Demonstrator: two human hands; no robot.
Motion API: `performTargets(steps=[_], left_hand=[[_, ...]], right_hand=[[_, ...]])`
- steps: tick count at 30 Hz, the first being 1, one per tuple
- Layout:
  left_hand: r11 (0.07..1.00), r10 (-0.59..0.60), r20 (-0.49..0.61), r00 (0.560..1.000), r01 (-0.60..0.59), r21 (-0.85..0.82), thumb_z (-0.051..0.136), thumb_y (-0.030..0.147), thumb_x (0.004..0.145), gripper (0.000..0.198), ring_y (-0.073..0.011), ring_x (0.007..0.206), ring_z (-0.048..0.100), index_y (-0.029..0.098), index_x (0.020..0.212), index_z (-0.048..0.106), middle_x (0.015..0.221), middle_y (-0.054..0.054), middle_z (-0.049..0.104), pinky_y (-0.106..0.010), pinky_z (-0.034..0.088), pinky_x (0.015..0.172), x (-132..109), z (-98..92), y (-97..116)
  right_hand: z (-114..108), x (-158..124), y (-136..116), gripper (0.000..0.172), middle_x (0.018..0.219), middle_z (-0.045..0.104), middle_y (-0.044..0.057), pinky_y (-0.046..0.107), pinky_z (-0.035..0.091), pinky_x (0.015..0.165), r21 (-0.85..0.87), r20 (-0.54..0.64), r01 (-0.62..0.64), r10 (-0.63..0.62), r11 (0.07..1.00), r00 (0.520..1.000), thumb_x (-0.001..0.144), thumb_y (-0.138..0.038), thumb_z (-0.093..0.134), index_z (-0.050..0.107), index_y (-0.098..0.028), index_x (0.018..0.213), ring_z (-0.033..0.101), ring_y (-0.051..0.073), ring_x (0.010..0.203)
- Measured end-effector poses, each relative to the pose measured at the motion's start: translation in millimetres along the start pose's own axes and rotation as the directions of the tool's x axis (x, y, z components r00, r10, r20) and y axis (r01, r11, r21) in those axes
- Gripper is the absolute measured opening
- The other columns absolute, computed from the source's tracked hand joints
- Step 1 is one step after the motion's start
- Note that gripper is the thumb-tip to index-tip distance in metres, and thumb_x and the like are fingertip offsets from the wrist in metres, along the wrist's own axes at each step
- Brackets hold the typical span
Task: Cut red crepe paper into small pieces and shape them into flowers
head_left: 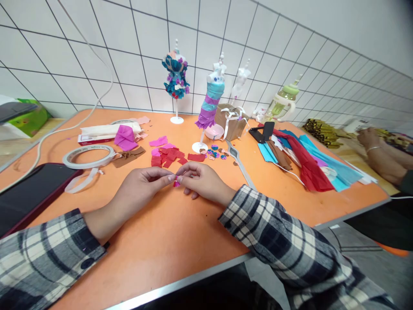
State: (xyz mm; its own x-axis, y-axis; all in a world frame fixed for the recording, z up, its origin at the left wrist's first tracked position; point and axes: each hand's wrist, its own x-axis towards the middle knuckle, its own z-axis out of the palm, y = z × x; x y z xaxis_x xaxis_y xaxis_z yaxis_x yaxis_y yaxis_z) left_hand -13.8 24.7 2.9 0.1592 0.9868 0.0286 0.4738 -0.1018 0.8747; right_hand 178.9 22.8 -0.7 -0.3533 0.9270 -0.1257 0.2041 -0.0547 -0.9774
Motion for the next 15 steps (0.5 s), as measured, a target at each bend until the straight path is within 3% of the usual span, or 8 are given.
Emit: performTargets(steps=[3,8,15], left_hand=[[1.0,0.006,0.013,1.0,-0.006,0.017,0.073,0.052,0.068,0.029,-0.0265,0.08,0.072,0.024,0.074,0.081,0.081,-0.004,0.082,-0.033,0.055,0.077,-0.2,0.5,0.9],[0.999,0.022,0.024,0.999,-0.023,0.045,0.072,0.052,0.069,0.03,-0.0251,0.077,0.072,0.024,0.072,0.08,0.079,-0.004,0.081,-0.033,0.055,0.077,-0.2,0.5,1.9],[0.998,0.014,0.047,0.999,-0.017,0.054,0.071,0.053,0.07,0.031,-0.0241,0.076,0.071,0.023,0.072,0.079,0.078,-0.004,0.081,-0.032,0.053,0.077,-0.2,0.9,-1.2]], right_hand=[[-0.6,0.6,1.6,0.008,0.07,0.061,-0.003,0.016,0.048,0.044,-0.068,-0.058,0.008,-0.012,0.998,0.998,0.083,-0.024,0.066,0.061,-0.019,0.088,0.059,0.008,0.055],[-1.8,0.2,2.7,0.009,0.068,0.061,-0.003,0.017,0.049,0.045,-0.065,-0.02,-0.011,0.01,0.998,1.0,0.081,-0.026,0.066,0.06,-0.02,0.085,0.061,0.01,0.058],[-1.3,2.3,5.5,0.009,0.066,0.061,-0.004,0.017,0.047,0.049,-0.145,-0.056,0.031,-0.039,0.989,0.998,0.079,-0.025,0.068,0.061,-0.019,0.082,0.06,0.009,0.057]])
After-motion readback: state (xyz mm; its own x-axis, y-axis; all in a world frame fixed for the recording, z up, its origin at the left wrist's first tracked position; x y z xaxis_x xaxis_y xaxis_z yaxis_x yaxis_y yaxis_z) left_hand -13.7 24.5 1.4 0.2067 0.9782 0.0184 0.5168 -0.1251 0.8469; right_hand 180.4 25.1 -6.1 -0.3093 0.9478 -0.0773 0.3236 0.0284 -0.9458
